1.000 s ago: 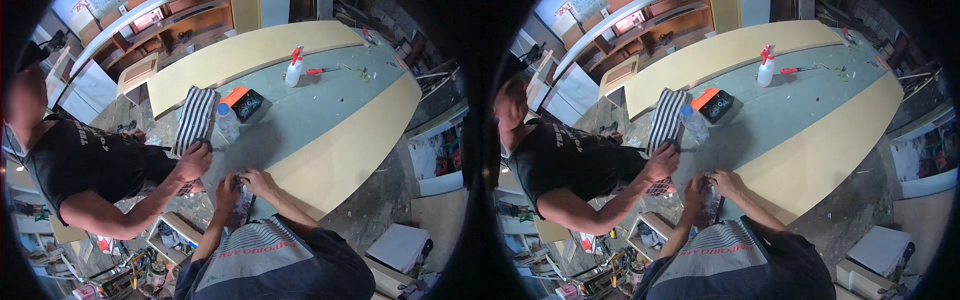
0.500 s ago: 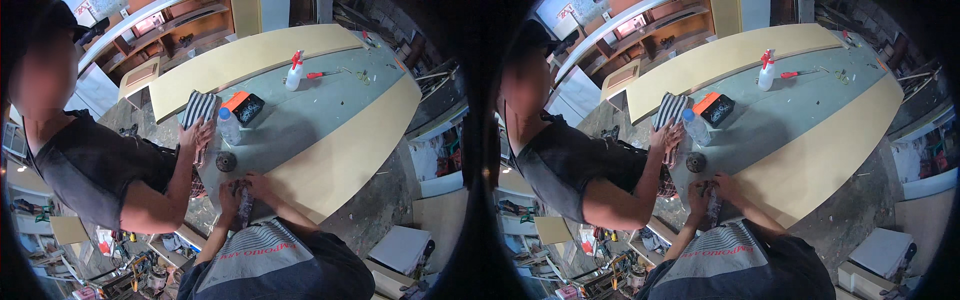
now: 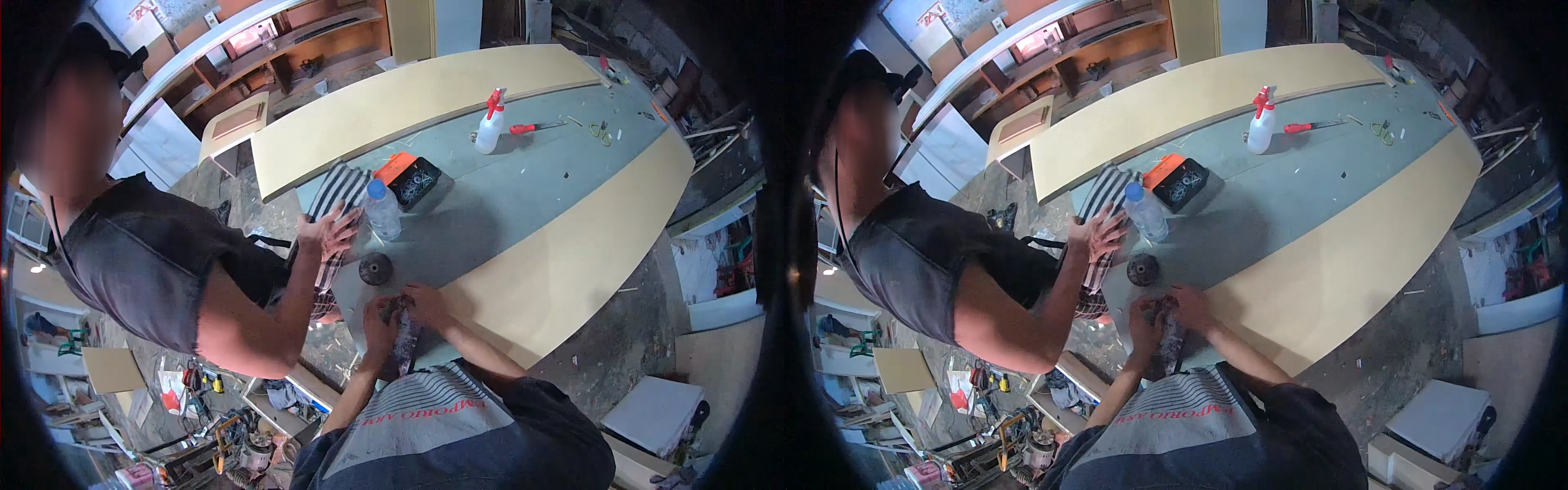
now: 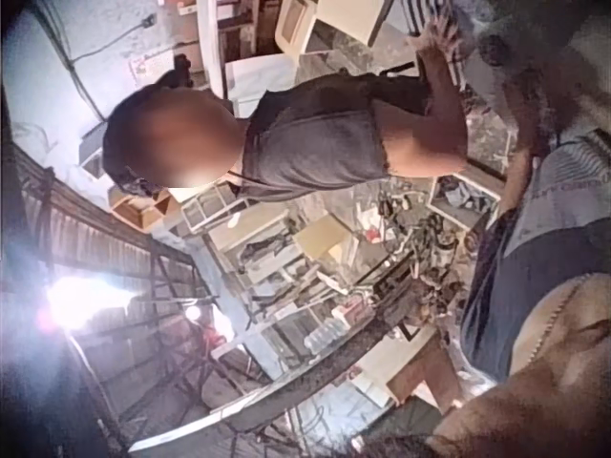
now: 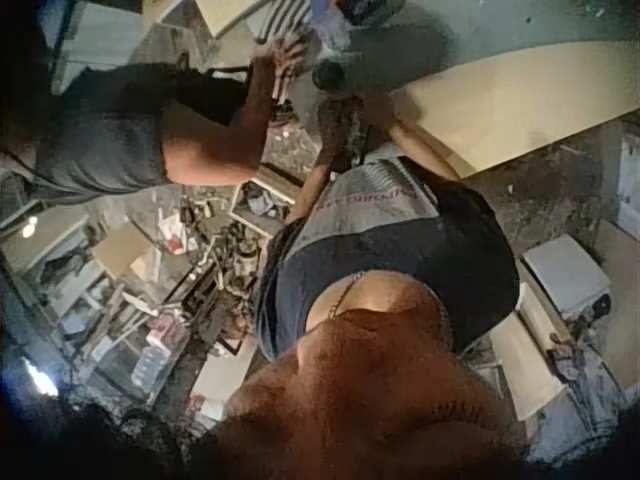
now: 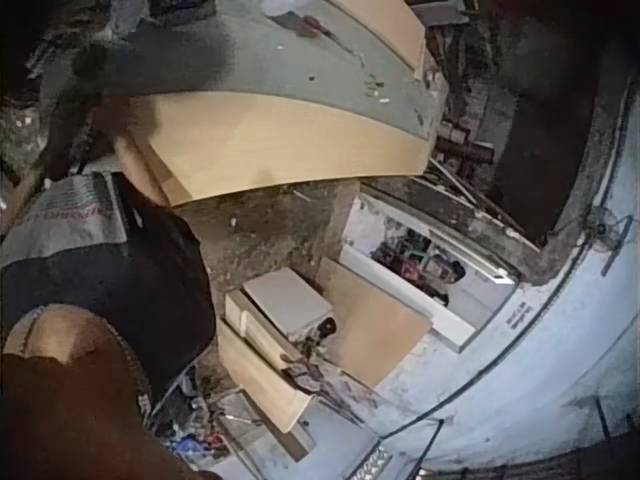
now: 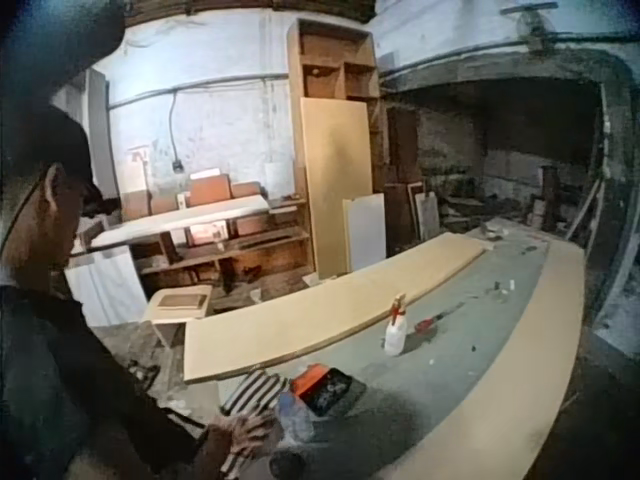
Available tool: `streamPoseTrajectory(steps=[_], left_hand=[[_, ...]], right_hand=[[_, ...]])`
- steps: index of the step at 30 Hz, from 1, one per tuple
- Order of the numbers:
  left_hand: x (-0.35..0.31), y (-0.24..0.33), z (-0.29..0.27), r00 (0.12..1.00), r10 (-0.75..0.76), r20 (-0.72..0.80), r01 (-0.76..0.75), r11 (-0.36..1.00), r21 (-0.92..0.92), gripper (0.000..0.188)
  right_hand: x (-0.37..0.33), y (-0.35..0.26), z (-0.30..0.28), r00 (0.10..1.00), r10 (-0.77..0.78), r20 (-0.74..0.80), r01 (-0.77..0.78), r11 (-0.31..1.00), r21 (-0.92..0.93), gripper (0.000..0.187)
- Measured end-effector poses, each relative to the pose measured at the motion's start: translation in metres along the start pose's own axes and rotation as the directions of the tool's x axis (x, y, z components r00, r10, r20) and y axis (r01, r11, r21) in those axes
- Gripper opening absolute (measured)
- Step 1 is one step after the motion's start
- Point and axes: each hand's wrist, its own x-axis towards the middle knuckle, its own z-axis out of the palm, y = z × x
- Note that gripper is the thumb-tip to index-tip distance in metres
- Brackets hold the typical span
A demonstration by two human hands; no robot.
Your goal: The person places a piece of abrasive material onto a small block and uses a metal tool to press and secure it.
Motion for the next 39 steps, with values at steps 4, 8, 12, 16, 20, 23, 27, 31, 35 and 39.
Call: streamPoseTrajectory(steps=[4, 8, 12, 16, 20, 23, 27, 31, 35, 39], left_hand=[[0.001, -0.016, 0.002, 0.982, 0.157, -0.108, -0.146, 0.984, 0.098, 0.053], [0.0, -0.026, 0.002, 0.989, 0.128, -0.077, -0.113, 0.979, 0.17, 0.057], [0.007, 0.004, 0.001, 0.993, 0.078, -0.085, -0.084, 0.994, -0.065, 0.054], [0.007, 0.003, -0.003, 0.981, 0.166, -0.103, -0.158, 0.984, 0.079, 0.041], [0.013, 0.007, -0.001, 0.991, 0.099, -0.089, -0.097, 0.995, 0.02, 0.034], [0.016, 0.005, -0.004, 0.994, 0.028, -0.105, -0.031, 0.999, -0.024, 0.031], [0.027, 0.0, -0.016, 0.993, -0.01, -0.115, 0.003, 0.998, -0.061, 0.026], [0.023, 0.014, -0.04, 0.988, 0.02, -0.155, -0.038, 0.993, -0.113, 0.025], [0.007, 0.014, -0.065, 0.962, 0.002, -0.274, -0.033, 0.993, -0.109, 0.023], [-0.011, 0.001, -0.081, 0.916, -0.117, -0.385, 0.028, 0.973, -0.229, 0.023]], right_hand=[[-0.004, -0.022, -0.024, 0.993, -0.089, -0.071, 0.085, 0.994, -0.064, 0.027], [0.006, -0.022, -0.022, 0.995, -0.091, -0.034, 0.09, 0.995, -0.034, 0.027], [0.043, -0.02, -0.021, 0.986, -0.144, -0.085, 0.152, 0.983, 0.101, 0.025], [0.098, -0.058, -0.01, 0.965, -0.229, -0.123, 0.245, 0.96, 0.133, 0.024], [0.144, -0.063, 0.015, 0.951, -0.308, -0.009, 0.295, 0.917, -0.27, 0.032], [0.152, -0.062, 0.028, 0.953, -0.3, 0.046, 0.293, 0.87, -0.397, 0.039], [0.165, -0.06, 0.04, 0.956, -0.292, 0.018, 0.268, 0.85, -0.454, 0.04], [0.177, -0.057, 0.045, 0.961, -0.244, 0.13, 0.276, 0.841, -0.466, 0.035], [0.177, -0.065, 0.031, 0.955, -0.096, 0.28, 0.219, 0.865, -0.451, 0.04], [0.172, -0.073, 0.023, 0.951, -0.082, 0.297, 0.202, 0.893, -0.401, 0.05]])
